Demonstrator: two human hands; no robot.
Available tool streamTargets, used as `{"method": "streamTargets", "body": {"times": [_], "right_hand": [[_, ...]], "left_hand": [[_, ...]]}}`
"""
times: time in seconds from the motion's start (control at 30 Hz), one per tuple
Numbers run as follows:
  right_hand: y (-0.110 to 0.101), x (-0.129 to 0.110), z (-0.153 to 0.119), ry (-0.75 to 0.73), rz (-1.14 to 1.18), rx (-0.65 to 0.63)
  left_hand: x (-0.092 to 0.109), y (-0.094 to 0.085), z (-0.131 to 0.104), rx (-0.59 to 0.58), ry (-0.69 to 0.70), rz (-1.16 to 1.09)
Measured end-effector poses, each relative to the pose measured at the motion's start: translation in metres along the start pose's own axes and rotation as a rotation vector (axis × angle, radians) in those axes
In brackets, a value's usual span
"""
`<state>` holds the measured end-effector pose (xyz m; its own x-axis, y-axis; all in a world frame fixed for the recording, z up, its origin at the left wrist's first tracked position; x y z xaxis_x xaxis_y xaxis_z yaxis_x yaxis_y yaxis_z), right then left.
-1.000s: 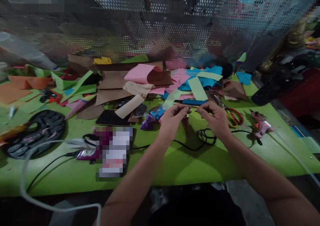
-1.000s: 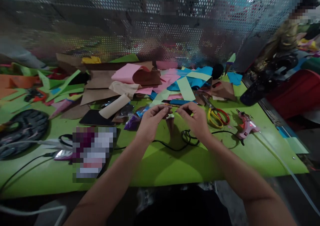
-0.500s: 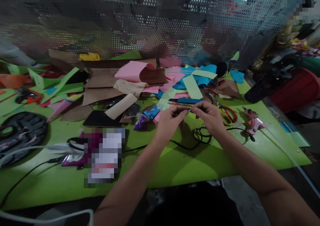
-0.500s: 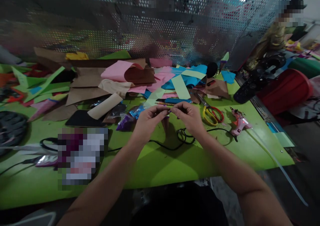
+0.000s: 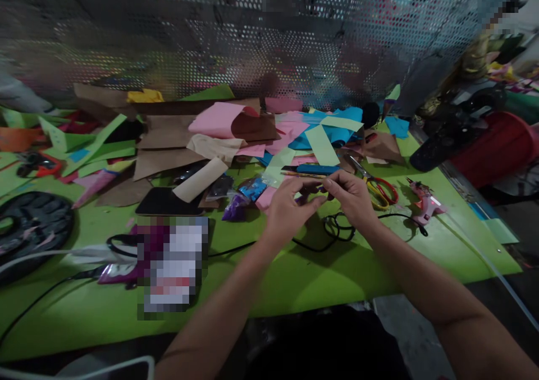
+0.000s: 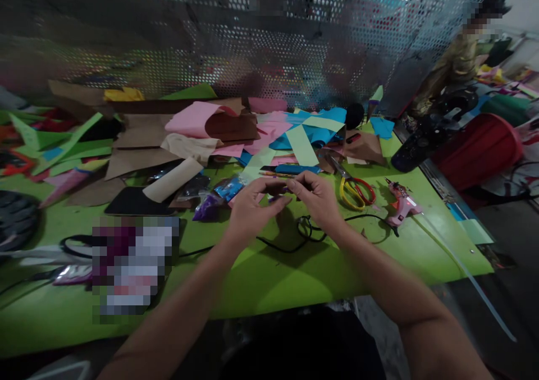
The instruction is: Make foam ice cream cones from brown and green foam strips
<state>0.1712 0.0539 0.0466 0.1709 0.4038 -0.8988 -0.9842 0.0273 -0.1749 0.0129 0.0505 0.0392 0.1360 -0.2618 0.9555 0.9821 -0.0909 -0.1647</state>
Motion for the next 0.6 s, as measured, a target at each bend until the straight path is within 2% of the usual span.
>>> {"method": "streamTargets", "body": {"times": [0.07,0.17,0.43,0.6], "right_hand": [[0.001,0.000,-0.001,0.002,-0.008,-0.007],[0.003,-0.001,-0.001,-0.001,-0.009,-0.030],[-0.004,-0.003,0.000,-0.021,0.009,-0.010],[0.002,-0.011,-0.002,-0.163,-0.069,-0.064]], "left_hand": [[0.005,-0.001,-0.003,0.045,0.092,0.115],[0.009,-0.003,-0.005,0.091,0.140,0.164],[0.006,-0.006,-0.003,0.050,-0.050,0.046],[0.003,-0.007,-0.003,0.058,-0.091,0.010]]}}
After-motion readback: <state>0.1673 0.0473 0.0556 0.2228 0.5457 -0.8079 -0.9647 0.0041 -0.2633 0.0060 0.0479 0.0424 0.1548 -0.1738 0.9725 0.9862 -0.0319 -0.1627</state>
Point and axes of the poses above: each hand's wrist, its own z-axis towards the middle knuckle, its own y-axis out of the palm, x = y × z, the point moved 5 cm from there along z, towards the middle knuckle, and after that the axes turned 8 degrees about -y, right-handed, at the moved point
